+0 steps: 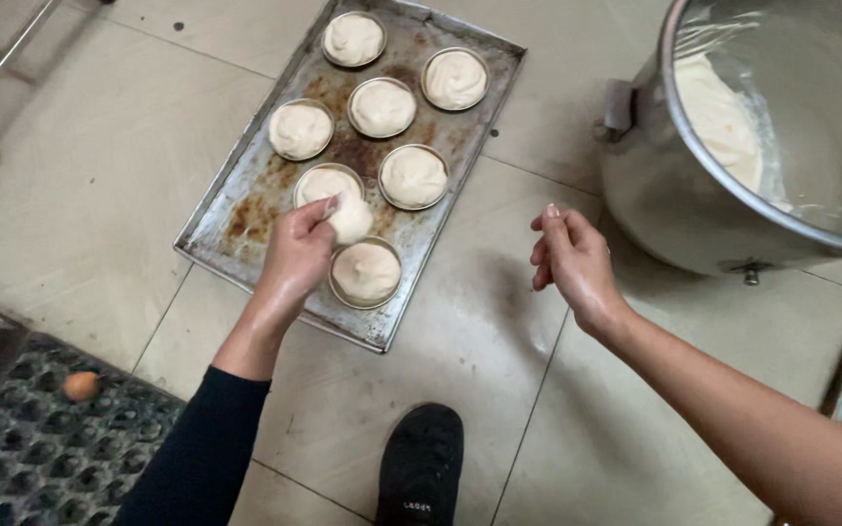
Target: The person scoops dough from a large metal mixing bowl and places it into small round metal molds and paper cups arranged on baking trays. They use their hands to transfer and shape the dough into the containers.
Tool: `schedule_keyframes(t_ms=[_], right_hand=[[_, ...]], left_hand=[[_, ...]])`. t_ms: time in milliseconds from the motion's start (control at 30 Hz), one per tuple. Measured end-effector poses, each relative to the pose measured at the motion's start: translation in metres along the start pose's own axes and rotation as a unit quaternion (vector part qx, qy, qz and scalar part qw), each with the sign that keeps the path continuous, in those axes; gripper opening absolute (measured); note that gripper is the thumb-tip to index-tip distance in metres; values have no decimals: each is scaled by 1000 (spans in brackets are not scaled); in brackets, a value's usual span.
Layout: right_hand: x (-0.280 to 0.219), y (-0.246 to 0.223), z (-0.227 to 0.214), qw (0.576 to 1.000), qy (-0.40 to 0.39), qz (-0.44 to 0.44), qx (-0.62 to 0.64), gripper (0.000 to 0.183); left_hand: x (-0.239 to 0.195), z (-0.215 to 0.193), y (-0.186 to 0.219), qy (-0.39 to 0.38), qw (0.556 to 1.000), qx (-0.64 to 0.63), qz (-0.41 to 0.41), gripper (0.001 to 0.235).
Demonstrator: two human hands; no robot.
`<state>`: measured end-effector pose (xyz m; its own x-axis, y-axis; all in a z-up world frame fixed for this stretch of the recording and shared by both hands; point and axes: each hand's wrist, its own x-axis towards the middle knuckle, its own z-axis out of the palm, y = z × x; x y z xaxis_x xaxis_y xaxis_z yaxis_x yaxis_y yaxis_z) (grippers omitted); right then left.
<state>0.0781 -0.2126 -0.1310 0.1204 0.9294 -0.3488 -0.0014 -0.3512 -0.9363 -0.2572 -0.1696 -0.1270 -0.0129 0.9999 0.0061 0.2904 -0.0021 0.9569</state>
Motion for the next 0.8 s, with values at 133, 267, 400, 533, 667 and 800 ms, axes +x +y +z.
schedule_keyframes(t_ms=[133, 267, 400, 533, 667, 800], right_hand=[[10, -5, 19, 1000, -14, 7, -20, 32], [16, 1, 20, 999, -6, 26, -28, 28], [22, 6, 12, 998, 9, 52, -36, 27], [28, 8, 12, 997, 10, 72, -39, 27], [40, 15, 15, 998, 2, 54, -32, 27], [43, 20, 17, 998, -8, 58, -27, 26]], left_hand=[[-29, 7, -7, 86, 935, 275, 208, 35], [-35, 22, -40, -66, 883, 398, 238, 34], [-40, 15, -61, -34, 916, 350, 194, 31], [-44, 8, -74, -71, 894, 373, 239, 43], [-50, 7, -77, -115, 884, 387, 234, 53], [-41, 18, -76, -150, 853, 448, 223, 52]])
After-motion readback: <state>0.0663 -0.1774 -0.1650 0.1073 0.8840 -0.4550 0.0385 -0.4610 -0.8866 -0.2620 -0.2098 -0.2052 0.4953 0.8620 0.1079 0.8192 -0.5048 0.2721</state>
